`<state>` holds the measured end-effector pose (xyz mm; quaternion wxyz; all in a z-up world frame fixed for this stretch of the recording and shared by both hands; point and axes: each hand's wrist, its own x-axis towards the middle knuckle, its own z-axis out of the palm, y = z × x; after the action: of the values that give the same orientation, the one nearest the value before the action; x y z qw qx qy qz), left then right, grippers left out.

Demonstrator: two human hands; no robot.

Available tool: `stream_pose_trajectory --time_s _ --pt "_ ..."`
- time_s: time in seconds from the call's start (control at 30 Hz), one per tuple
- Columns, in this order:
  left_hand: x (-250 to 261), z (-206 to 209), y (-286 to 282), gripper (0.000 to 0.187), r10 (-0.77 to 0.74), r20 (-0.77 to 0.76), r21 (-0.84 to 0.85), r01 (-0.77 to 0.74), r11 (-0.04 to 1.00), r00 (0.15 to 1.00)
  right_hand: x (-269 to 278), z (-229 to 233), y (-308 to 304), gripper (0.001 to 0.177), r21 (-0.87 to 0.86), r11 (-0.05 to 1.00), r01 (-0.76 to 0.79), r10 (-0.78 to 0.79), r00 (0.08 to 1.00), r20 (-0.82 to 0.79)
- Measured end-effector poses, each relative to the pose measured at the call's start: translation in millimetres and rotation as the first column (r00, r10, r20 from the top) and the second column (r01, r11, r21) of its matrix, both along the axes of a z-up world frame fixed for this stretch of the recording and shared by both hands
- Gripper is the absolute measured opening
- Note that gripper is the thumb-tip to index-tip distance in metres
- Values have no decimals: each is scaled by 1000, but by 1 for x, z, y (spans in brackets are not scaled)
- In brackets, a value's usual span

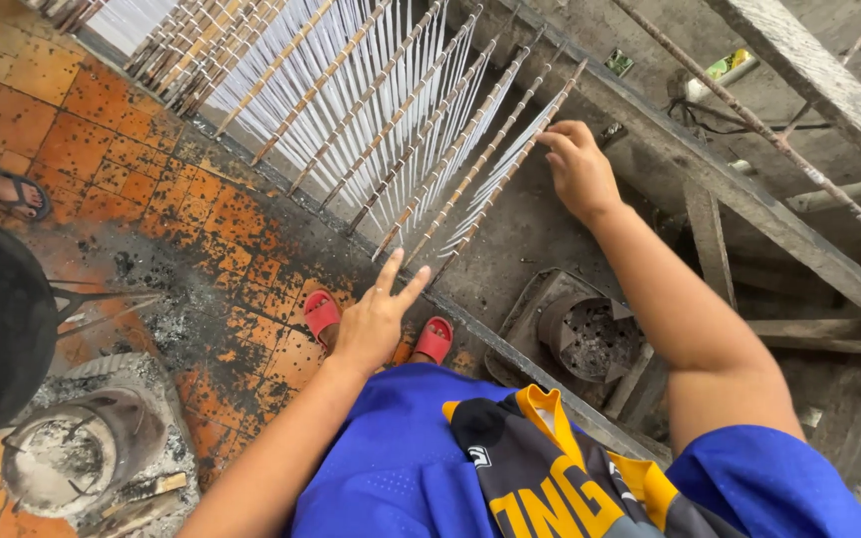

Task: Dipping racks of candle wicks into molten wax and hanging them on a frame to dry.

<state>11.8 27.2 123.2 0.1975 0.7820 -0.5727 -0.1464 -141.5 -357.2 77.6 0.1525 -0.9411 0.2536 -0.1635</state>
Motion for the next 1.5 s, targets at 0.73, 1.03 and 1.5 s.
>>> stream_pose_trajectory --time_s 0.73,1.03,1.5 --pt "66 15 8 91 30 31 410 -40 911 999 -80 32 164 31 291 936 198 -248 958 146" --pt "99 18 13 89 -61 -64 409 82 909 996 -47 36 201 32 308 919 247 -308 937 166" --pt "212 -42 44 43 -64 31 -213 69 975 997 56 59 261 30 387 875 291 -377 912 165"
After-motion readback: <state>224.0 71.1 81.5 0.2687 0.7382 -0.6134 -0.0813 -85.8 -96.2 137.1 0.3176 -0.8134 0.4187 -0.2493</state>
